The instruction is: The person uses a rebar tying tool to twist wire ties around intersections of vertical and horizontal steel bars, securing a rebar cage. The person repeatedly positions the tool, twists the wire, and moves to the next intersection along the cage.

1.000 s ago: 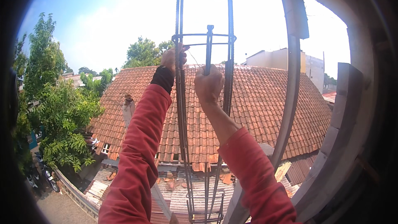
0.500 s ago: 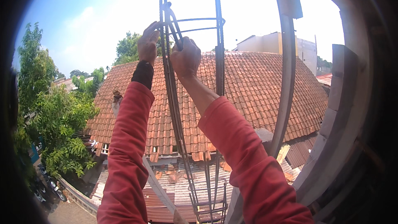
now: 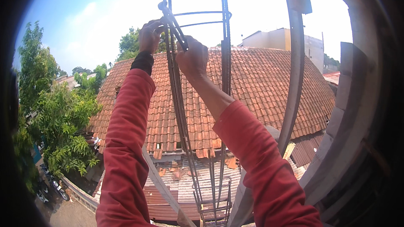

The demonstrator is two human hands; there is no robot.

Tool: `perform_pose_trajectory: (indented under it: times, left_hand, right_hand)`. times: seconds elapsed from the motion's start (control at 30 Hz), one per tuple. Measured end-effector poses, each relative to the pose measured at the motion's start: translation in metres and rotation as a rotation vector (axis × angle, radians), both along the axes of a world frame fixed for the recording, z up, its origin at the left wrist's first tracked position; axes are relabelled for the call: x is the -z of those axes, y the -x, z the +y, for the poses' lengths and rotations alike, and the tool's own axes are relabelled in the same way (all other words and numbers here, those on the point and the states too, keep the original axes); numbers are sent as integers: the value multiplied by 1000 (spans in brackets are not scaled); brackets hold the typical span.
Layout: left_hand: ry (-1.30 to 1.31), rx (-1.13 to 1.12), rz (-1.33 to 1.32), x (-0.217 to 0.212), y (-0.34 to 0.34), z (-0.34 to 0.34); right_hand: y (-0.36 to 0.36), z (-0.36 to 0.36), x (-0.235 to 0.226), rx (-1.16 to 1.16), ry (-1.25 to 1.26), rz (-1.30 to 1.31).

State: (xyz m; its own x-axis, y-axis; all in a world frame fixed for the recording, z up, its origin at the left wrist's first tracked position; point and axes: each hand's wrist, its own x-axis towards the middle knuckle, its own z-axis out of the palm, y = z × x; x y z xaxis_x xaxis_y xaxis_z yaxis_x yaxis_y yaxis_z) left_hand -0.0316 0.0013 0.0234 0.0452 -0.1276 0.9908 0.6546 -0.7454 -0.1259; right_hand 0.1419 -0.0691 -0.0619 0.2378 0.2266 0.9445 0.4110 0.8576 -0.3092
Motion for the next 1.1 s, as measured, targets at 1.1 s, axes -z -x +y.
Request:
perform_pose_trajectory:
  times: [1.1]
  left_hand:
    - [710,912,-148,10,-20,20]
  right_hand:
    - [-17,65,-39,126,-164,-165]
